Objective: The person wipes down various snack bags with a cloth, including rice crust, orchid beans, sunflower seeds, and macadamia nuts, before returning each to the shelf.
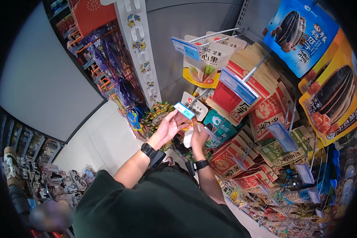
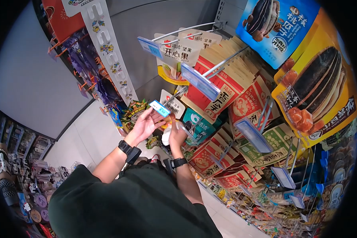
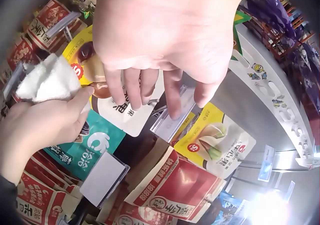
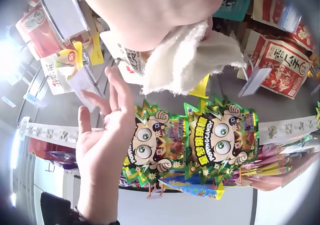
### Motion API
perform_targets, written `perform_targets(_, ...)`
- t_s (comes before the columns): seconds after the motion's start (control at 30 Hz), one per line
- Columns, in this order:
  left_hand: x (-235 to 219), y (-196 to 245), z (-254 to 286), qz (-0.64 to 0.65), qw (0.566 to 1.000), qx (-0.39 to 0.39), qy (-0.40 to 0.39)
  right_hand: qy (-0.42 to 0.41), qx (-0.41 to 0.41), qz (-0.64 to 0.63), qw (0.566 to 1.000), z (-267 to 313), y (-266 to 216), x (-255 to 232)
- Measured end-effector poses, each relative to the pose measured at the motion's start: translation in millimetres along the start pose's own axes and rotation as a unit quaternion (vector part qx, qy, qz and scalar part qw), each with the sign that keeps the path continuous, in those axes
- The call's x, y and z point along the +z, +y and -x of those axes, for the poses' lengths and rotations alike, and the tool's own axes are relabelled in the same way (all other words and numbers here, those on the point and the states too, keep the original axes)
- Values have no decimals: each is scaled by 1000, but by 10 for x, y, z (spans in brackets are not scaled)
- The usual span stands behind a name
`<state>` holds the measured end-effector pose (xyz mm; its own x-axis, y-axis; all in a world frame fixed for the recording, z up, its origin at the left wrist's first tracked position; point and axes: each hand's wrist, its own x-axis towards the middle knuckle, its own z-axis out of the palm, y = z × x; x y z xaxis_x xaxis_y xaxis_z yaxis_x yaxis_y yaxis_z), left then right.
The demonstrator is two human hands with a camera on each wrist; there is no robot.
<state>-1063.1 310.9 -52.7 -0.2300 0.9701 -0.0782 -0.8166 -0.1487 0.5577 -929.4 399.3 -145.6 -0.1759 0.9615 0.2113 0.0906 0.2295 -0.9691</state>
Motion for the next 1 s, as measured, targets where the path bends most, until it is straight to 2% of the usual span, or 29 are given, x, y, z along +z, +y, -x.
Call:
perform_targets(0.17, -47, -53, -5, -24, 1000, 9, 1, 46, 21, 28, 998, -266, -118, 106)
perform_targets(0.23, -30, -67, -12, -40, 999, 21, -6, 68, 30, -20, 997, -303, -97, 138)
perform_targets(0.3, -26, -67, -2, -79, 996, 24, -21, 44, 31, 17, 998, -318, 39, 108)
perform_targets(0.37, -93, -114, -17, -81, 996, 18, -20, 75, -55, 37, 995, -272, 289, 116)
perform_targets(0.4, -128, -139, -24, -107, 994, 14, -9, 77, -53, 42, 995, -212, 251, 53)
perform_targets(0.47, -114, -154, -26, -158, 987, 1, 1, -32, 32, -3, 999, -69, 77, -136)
perform_targets(0.5, -128, -168, -35, -154, 988, -4, -1, -28, 34, 3, 999, -2, 90, -228)
perform_targets(0.57, -157, -201, -50, -172, 985, -24, -15, -116, 26, 78, 990, 127, 114, -447)
perform_targets(0.63, -158, -270, -82, -185, 982, -36, -1, -114, 19, 121, 986, 240, 122, -662)
perform_targets(0.7, -138, -342, -136, -336, 940, -55, -7, -139, 91, 43, 985, 329, 115, -849)
perform_targets(0.77, -166, -495, -236, -363, 930, -58, -22, -146, 98, 45, 983, 389, 88, -1036)
perform_targets(0.83, -168, -630, -320, -452, 891, 22, -40, -161, 151, -62, 973, 475, -158, -1155)
perform_targets(0.9, -82, -691, -385, -451, 891, -1, -43, -164, 178, -70, 968, 564, -237, -1227)
perform_targets(0.97, -133, -855, -505, -357, 929, 52, -85, -189, 144, -33, 971, 646, -315, -1275)
perform_targets(1.0, -271, -992, -608, -345, 935, 44, -66, -187, 149, -39, 970, 698, -287, -1298)
